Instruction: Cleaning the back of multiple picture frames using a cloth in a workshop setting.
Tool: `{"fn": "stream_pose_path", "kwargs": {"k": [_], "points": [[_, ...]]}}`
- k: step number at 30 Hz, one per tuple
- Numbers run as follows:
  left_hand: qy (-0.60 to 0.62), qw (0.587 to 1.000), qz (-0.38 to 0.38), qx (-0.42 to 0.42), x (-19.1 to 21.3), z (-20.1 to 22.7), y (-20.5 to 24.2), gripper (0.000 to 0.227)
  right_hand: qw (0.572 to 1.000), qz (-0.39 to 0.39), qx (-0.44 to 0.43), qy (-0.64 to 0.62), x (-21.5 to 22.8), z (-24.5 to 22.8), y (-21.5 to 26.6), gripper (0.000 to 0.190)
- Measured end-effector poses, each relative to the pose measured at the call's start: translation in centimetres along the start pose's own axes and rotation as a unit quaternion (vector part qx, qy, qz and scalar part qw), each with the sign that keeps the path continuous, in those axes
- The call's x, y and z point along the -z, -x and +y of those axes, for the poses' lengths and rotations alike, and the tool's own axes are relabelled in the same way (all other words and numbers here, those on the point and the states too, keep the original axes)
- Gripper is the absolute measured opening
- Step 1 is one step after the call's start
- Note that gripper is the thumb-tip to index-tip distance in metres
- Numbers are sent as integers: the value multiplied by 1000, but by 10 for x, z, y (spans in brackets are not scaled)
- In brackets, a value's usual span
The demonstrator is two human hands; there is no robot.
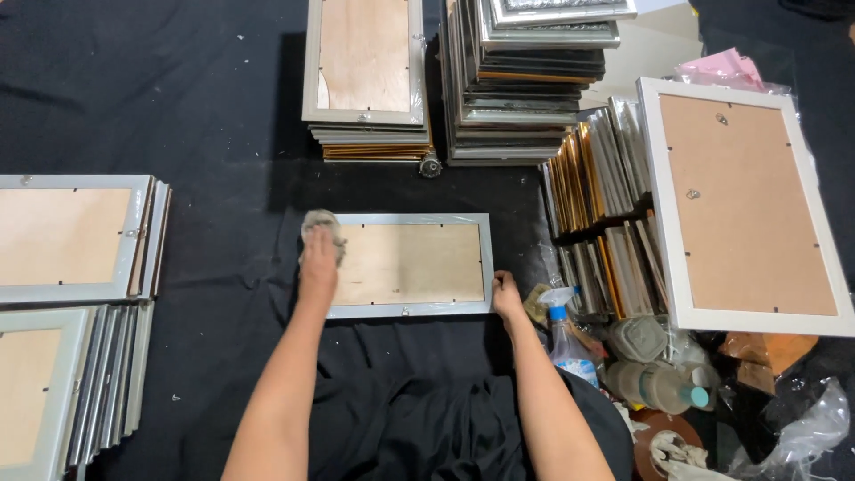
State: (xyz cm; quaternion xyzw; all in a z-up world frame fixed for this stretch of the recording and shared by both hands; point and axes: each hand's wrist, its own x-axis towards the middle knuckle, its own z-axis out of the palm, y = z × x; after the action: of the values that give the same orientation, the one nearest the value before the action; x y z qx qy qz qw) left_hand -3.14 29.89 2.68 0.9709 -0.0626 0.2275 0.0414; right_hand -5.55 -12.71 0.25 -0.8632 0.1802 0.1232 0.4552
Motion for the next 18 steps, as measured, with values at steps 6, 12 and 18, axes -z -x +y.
{"fn": "stream_pose_path", "kwargs": {"k": [6, 12, 18], "points": [[25, 990, -134, -47, 57, 10, 56, 59, 1000, -9, 12, 0, -3, 6, -1, 27], [-95, 968, -173, -152, 106, 3, 109, 54, 1000, -6, 17, -11, -6, 17, -9, 26], [-82, 991, -64, -81, 68, -10, 31, 44, 1000, -10, 2, 1, -4, 16, -11, 26]]}}
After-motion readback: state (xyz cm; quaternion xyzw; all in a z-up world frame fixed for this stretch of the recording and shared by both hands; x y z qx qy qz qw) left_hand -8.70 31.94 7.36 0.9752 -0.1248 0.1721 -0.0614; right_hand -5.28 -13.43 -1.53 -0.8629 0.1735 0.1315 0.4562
